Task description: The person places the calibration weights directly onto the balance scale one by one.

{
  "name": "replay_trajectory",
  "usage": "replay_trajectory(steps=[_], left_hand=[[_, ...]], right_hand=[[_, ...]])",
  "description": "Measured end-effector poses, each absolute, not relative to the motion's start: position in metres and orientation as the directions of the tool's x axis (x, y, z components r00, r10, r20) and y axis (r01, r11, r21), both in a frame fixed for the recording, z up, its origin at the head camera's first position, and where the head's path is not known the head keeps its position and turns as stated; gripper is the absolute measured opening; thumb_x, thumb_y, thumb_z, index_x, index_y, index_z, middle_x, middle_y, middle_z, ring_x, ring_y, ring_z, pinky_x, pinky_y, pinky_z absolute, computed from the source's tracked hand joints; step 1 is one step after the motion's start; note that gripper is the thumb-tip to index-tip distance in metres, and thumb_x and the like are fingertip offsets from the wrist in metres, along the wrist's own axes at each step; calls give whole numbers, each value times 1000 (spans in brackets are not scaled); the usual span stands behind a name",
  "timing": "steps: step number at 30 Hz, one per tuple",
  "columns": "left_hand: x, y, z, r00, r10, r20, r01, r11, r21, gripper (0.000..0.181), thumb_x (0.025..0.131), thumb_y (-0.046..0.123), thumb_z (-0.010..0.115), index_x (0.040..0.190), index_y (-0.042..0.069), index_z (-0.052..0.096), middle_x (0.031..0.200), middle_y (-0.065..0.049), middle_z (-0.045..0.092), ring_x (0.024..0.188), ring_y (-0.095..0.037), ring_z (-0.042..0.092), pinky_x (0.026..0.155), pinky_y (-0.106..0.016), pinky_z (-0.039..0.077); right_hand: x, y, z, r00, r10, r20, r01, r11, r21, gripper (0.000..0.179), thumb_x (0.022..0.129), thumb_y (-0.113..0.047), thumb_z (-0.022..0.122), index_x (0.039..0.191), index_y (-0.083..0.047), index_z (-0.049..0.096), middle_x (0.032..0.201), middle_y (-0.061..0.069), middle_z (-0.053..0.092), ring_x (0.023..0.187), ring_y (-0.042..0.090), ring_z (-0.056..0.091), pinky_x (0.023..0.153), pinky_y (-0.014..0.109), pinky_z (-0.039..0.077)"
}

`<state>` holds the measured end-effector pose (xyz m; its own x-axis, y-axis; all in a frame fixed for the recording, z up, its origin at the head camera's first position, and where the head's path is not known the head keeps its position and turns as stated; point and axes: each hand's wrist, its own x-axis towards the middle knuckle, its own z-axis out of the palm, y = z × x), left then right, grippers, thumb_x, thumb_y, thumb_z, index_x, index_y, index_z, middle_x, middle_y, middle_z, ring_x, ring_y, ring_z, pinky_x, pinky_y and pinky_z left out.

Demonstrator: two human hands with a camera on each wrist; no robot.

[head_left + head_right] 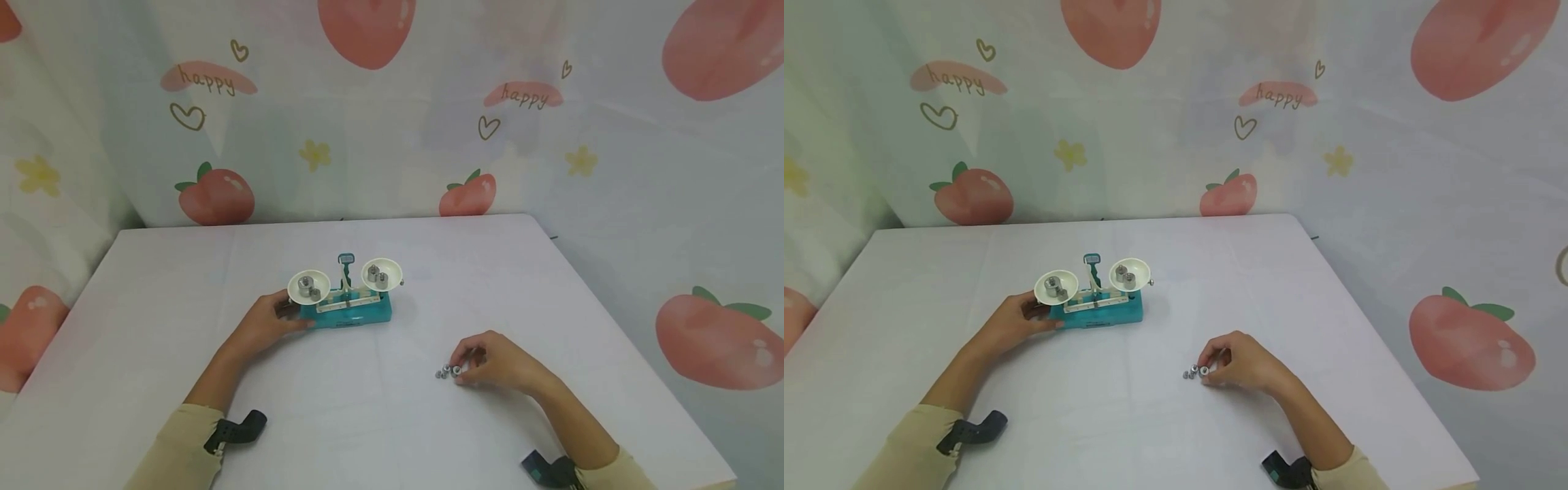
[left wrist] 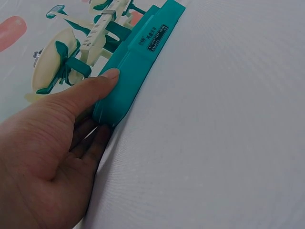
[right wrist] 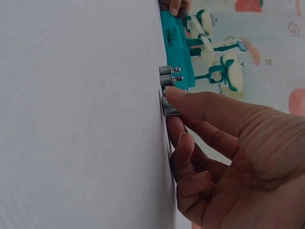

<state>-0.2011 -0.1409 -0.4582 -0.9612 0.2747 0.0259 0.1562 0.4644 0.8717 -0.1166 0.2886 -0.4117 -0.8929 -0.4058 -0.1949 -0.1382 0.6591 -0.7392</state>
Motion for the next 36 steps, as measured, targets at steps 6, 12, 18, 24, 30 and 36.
replay_trajectory(steps=[6,12,18,24,30,36], left_hand=[[-201,-141,-458,-958,284,41,171,452,875,73,84,17,88,147,1,54,145,-22,57,136,-43,51,113,-55,41],[-201,-141,-458,-955,291,52,183,443,878,74,84,16,88,147,1,54,146,-22,56,135,-43,52,112,-54,42],[-202,-141,-458,-956,289,55,184,444,877,74,84,15,88,147,1,54,145,-21,57,134,-42,53,112,-54,43],[-203,-141,-460,-957,287,49,181,451,874,73,84,18,88,147,0,54,144,-22,57,134,-42,54,111,-54,43],[-202,-141,-459,-957,287,51,181,449,875,73,84,16,89,147,0,54,144,-22,58,133,-42,54,111,-53,44],[-201,-141,-459,-957,287,48,179,451,874,74,84,17,88,147,0,53,145,-22,57,133,-42,54,111,-53,44]], right_hand=[[-116,290,-413,-893,-409,-187,-146,658,-739,22,79,-9,90,96,-15,77,84,1,64,75,21,56,61,26,48],[-117,290,-412,-899,-398,-183,-147,667,-730,18,82,-11,88,95,-16,77,83,1,64,73,21,56,60,25,47],[-117,291,-413,-917,-362,-169,-143,693,-706,17,83,-13,88,95,-19,76,82,0,64,75,20,57,61,26,48],[-117,291,-411,-932,-332,-148,-137,698,-703,17,83,-10,87,93,-19,75,86,-2,65,78,21,56,62,26,47],[-116,291,-407,-938,-315,-142,-129,701,-701,17,85,-7,84,95,-18,75,90,-1,66,82,23,58,63,28,49],[-116,291,-402,-938,-316,-140,-132,701,-701,18,86,-7,83,97,-18,75,92,-2,67,83,23,60,63,29,51]])
